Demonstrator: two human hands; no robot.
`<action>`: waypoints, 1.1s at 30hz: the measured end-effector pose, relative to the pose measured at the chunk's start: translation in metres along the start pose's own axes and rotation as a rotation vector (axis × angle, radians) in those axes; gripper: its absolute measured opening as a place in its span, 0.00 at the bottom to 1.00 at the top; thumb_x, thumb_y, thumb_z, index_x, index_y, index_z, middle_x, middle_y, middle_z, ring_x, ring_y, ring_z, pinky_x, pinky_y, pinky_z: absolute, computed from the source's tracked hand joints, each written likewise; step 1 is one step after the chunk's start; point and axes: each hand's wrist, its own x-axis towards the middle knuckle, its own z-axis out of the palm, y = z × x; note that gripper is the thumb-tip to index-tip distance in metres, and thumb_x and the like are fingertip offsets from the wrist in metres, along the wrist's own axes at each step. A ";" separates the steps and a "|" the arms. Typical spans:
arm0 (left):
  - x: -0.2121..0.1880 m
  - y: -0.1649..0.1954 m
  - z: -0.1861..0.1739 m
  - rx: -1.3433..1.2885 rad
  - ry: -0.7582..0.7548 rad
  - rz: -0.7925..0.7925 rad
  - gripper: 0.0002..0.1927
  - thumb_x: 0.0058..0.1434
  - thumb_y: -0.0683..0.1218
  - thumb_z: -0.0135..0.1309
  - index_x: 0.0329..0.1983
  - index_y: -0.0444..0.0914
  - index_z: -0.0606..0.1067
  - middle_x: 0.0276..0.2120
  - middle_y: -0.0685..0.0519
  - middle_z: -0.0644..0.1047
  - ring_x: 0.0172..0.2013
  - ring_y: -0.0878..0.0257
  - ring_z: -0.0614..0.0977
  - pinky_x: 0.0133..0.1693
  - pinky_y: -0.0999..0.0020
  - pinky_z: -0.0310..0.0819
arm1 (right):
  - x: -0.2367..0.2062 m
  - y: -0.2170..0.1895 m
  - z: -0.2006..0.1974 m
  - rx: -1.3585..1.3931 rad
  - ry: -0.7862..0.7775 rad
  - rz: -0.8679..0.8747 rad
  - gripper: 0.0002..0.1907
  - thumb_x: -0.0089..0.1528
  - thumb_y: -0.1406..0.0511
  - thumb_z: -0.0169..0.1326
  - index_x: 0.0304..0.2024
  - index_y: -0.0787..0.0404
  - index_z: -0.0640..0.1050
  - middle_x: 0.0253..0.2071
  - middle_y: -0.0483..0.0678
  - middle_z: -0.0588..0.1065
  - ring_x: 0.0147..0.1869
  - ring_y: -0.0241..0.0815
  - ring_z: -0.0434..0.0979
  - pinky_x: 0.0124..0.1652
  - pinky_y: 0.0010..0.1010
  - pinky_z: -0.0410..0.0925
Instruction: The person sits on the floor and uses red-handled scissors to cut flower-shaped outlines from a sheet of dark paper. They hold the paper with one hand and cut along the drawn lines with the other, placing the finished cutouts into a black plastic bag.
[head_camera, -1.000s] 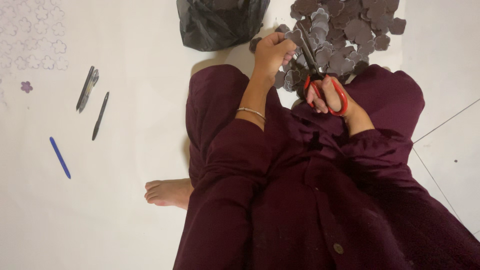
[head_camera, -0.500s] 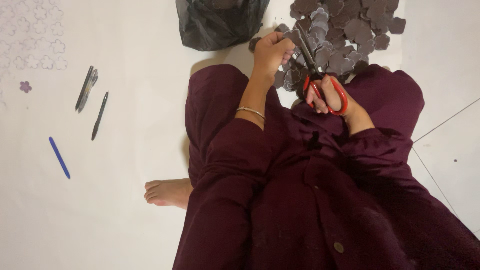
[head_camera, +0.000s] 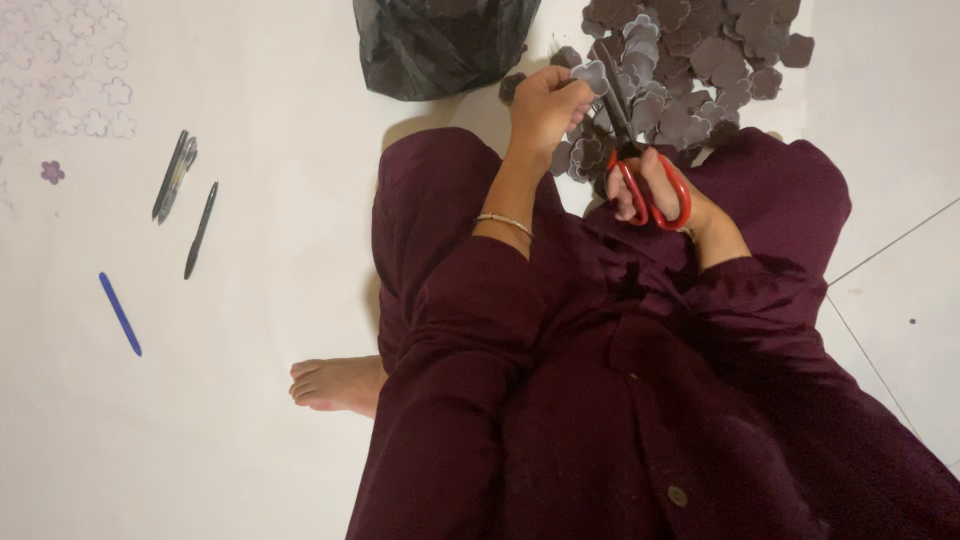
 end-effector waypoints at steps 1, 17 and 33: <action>-0.001 0.001 0.001 0.006 -0.003 -0.006 0.04 0.51 0.40 0.58 0.28 0.33 0.78 0.22 0.55 0.78 0.22 0.71 0.74 0.25 0.77 0.67 | 0.001 0.004 -0.001 0.028 -0.019 -0.009 0.51 0.63 0.28 0.27 0.36 0.67 0.74 0.24 0.46 0.68 0.28 0.37 0.71 0.34 0.29 0.71; -0.004 0.004 0.004 0.021 0.005 -0.031 0.03 0.52 0.40 0.57 0.27 0.34 0.78 0.22 0.54 0.78 0.22 0.71 0.75 0.25 0.77 0.68 | 0.003 0.012 -0.004 0.057 0.000 -0.001 0.47 0.61 0.26 0.25 0.23 0.61 0.66 0.15 0.44 0.63 0.16 0.35 0.62 0.19 0.24 0.59; -0.005 0.003 0.004 0.030 -0.014 -0.063 0.05 0.51 0.41 0.59 0.26 0.32 0.76 0.22 0.52 0.78 0.21 0.69 0.75 0.24 0.75 0.69 | 0.003 0.007 0.001 0.023 0.069 0.034 0.49 0.60 0.26 0.25 0.29 0.62 0.71 0.21 0.45 0.70 0.18 0.34 0.66 0.22 0.24 0.63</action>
